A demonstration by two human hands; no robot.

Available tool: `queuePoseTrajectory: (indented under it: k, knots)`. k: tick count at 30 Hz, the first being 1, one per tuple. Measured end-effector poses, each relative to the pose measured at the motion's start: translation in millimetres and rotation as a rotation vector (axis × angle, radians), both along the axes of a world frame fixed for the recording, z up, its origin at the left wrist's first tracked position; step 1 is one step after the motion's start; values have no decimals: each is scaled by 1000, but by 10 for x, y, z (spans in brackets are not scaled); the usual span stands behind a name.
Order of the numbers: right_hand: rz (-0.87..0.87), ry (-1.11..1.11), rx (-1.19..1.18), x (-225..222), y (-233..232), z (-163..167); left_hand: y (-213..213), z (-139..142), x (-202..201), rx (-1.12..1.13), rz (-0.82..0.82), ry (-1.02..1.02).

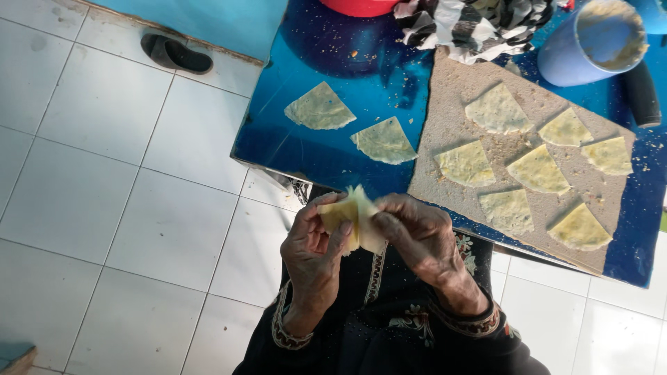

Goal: The person sits at a low table folding triangular pastry wrappers into cone shapes by hand and arranges the folded pieces on a board. Later they use a spoon to scoop brown filling from a red basin and place it onto the folded wrappers.

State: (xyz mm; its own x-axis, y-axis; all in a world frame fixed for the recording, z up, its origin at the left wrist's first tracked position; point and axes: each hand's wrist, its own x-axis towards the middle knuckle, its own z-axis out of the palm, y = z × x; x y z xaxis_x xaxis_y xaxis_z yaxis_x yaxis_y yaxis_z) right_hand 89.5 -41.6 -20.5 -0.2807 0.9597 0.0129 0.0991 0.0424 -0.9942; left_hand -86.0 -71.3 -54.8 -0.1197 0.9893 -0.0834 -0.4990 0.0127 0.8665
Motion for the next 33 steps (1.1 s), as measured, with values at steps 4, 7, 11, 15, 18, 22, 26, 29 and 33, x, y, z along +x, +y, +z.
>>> queuePoseTrajectory:
  k: [4, 7, 11, 15, 18, 22, 26, 29, 33]
  knots:
    - [11, 288, -194, 121, 33, -36, -2, -27, 21, 13, -9, -117]
    - [12, 364, -213, 138, 89, 37, -16, -46, 4, -4, -7, -193]
    - [58, 329, -152, 172, 251, 217, -28, -81, -54, -60, 34, -165]
    - [-62, -175, 148, 247, 726, 358, -2, -129, -130, -86, 72, -182]
    - [-106, -415, 603, 213, 1266, 386, 31, -149, -161, -98, 82, -182]
    - [-108, -800, 1039, 3, 1754, 362, 87, -156, -190, -85, 93, -178]
    - [48, -1040, 1006, -95, 1725, 363, 122, -175, -257, -95, 82, -190]
    - [66, -1011, 1003, -1, 1575, 465, 120, -177, -309, -83, 47, -212]
    - [92, -898, 923, -53, 1375, 571, 134, -138, -296, -29, -5, -206]
